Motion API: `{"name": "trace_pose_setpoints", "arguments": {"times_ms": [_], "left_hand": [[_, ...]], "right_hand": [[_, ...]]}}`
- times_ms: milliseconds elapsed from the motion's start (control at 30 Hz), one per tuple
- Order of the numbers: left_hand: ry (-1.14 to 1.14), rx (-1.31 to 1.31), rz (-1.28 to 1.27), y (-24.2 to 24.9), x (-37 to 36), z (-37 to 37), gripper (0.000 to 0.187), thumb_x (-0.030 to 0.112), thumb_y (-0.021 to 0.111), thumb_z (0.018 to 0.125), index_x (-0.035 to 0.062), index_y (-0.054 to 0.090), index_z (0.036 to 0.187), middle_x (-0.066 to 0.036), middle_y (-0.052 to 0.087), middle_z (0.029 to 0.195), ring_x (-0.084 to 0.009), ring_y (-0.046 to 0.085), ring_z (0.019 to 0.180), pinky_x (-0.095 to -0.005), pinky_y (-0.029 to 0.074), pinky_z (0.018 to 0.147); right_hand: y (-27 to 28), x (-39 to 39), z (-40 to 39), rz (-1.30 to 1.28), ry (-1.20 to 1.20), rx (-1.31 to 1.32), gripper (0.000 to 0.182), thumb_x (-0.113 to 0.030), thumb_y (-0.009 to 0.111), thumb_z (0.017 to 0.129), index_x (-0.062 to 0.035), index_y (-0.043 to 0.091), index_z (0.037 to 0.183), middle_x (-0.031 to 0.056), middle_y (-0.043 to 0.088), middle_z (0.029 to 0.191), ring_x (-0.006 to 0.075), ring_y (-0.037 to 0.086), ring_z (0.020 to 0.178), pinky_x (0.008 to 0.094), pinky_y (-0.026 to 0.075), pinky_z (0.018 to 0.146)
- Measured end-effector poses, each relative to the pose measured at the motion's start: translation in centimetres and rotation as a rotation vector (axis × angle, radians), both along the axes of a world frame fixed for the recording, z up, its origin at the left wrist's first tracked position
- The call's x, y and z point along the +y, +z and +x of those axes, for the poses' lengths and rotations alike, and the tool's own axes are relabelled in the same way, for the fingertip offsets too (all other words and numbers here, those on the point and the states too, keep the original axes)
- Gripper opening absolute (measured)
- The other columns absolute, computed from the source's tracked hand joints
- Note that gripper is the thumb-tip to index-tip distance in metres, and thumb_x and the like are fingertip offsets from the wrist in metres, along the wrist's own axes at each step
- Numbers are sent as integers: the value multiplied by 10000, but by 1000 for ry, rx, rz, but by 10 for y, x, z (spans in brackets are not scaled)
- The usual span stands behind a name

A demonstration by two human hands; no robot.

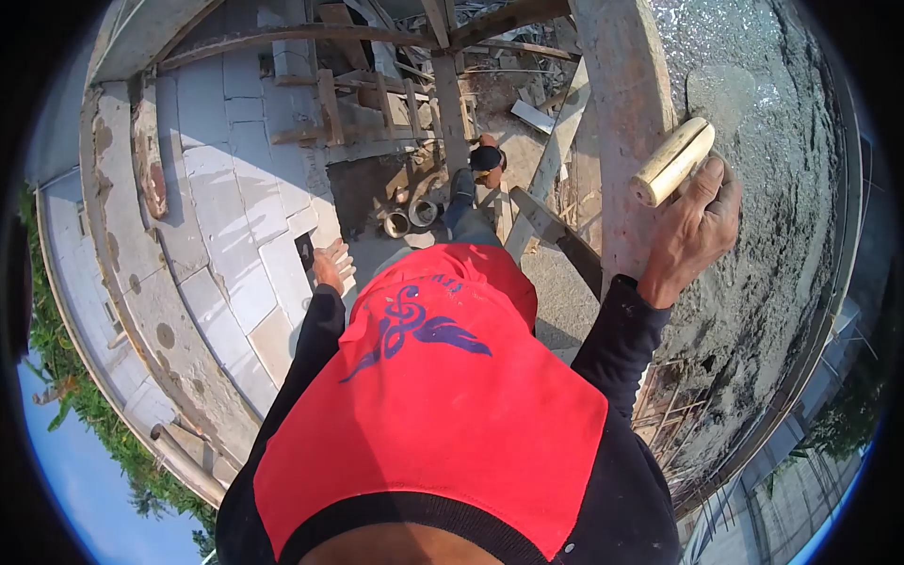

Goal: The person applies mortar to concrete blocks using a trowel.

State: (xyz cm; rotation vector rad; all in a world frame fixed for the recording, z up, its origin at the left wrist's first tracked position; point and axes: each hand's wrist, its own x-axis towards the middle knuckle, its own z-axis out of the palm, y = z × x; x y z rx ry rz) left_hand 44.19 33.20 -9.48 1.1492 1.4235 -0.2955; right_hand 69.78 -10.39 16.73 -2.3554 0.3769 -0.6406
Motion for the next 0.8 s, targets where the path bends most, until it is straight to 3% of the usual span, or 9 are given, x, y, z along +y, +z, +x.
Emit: {"name": "trace_pose_setpoints", "arguments": {"times_ms": [233,267,433,567,633,667,700,767,800], "left_hand": [[95,-50,-21,-21,-20,-78,614,509,210,921,193,371,1423,-124,488,1356,-372,492,1153,-472,440,888],[175,-45,-25,-25,-25,-94,590,476,307,927,226,278,1461,-134,488,1350,-375,500,1139,-477,460,866],[377,-159,-93,-48,-56,-189,610,356,479,908,212,264,1461,-156,496,1327,-362,533,1102,-438,514,796],[318,-235,61,-83,-93,-244,630,315,574,869,175,326,1431,-152,488,1336,-316,599,1026,-383,553,715],[79,-81,198,-84,-106,-256,578,267,564,878,120,374,1404,-158,475,1350,-275,587,1081,-356,551,753],[-209,-166,348,-78,-109,-265,544,218,564,893,44,393,1379,-174,434,1388,-240,579,1110,-335,531,802],[-195,-170,350,-74,-115,-269,544,218,564,893,44,393,1379,-174,434,1388,-240,579,1110,-335,531,802],[296,-321,117,-36,-121,-254,531,217,566,908,0,394,1360,-177,481,1353,-256,576,1119,-370,505,845],[311,-324,119,-26,-119,-255,531,217,566,908,0,394,1360,-177,481,1353,-256,576,1119,-370,505,845]], "right_hand": [[13,26,-3,266,-33,10,426,-361,447,986,21,596,1103,51,609,711,65,507,543,204,372,442],[14,25,-5,273,-54,35,427,-361,445,986,18,598,1110,48,608,712,66,503,541,208,374,444],[12,16,-7,276,-39,42,412,-344,436,982,-5,620,1126,45,582,771,77,492,581,215,390,495],[8,7,-8,325,1,5,431,-328,434,974,35,621,1112,121,620,825,139,546,624,272,426,523],[11,9,-10,299,2,-13,435,-326,446,964,47,625,1098,145,622,853,173,559,656,306,439,553],[11,8,-10,262,-19,-21,439,-324,458,953,59,628,1085,168,624,882,208,573,689,341,453,584],[10,6,-10,263,-5,-26,439,-324,458,953,59,628,1085,168,624,882,208,573,689,341,453,584],[4,0,-4,179,-42,-59,428,-320,472,926,63,641,1018,141,600,815,227,543,678,328,444,631],[-1,-8,1,180,-26,-62,428,-320,472,926,63,641,1018,141,600,815,227,543,678,328,444,631]]}}
